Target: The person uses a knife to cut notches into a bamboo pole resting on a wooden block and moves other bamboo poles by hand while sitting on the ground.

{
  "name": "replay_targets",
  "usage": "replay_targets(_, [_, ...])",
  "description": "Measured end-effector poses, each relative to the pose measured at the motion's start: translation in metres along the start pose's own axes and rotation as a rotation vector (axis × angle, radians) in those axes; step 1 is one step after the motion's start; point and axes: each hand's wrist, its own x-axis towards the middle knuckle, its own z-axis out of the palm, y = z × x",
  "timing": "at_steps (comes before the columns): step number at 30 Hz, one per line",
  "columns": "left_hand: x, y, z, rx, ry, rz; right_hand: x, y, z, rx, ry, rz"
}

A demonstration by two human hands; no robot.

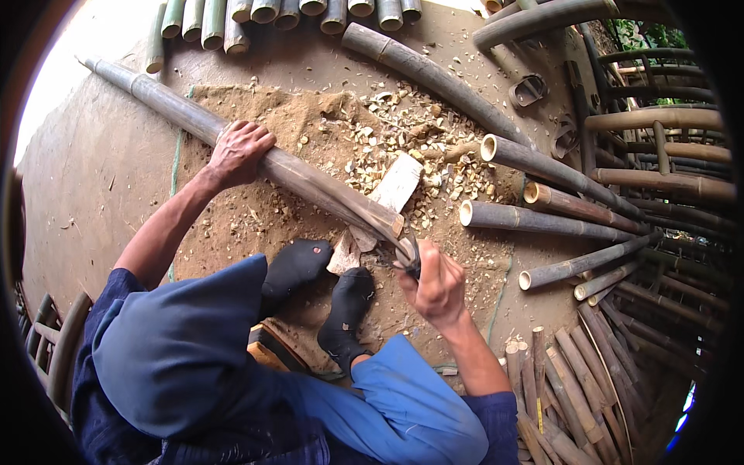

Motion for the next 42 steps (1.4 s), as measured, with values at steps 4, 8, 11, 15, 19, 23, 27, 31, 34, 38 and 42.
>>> replay_targets(4, [0.005,-0.001,0.007,0.024,-0.003,-0.007,0.005,0.037,0.013,-0.308,-0.278,0.16])
replay_targets(8, [-0.004,-0.006,0.005,0.022,0.015,0.011,0.029,-0.016,-0.018,-0.089,-0.055,0.013])
replay_targets(11, [-0.004,-0.002,-0.003,0.018,0.017,0.014,0.014,-0.018,-0.009,0.017,0.042,-0.019])
replay_targets(15, [0.005,0.004,0.001,-0.014,0.034,0.052,-0.021,0.058,0.031,-0.318,-0.392,0.368])
replay_targets(19, [-0.003,-0.001,0.003,-0.035,-0.006,-0.014,0.0,0.018,-0.014,-0.146,-0.244,0.196])
replay_targets(23, [-0.009,0.002,0.006,0.044,0.151,0.012,0.007,-0.01,-0.018,0.063,0.065,-0.029])
replay_targets(27, [0.0,0.005,0.008,0.045,0.19,0.045,-0.012,0.029,0.016,-0.108,-0.191,0.212])
replay_targets(31, [-0.006,0.003,0.007,0.043,0.2,0.033,0.007,0.0,-0.014,-0.156,-0.196,0.142])
replay_targets(34, [-0.017,0.001,0.008,0.055,0.152,0.015,0.021,-0.033,-0.024,0.075,0.05,0.009])
replay_targets(38, [0.001,0.007,0.004,0.022,0.145,0.039,-0.003,0.031,0.024,-0.145,-0.243,0.252])
replay_targets(42, [-0.004,0.002,0.006,0.032,0.201,0.045,0.017,0.009,-0.007,-0.273,-0.28,0.152])
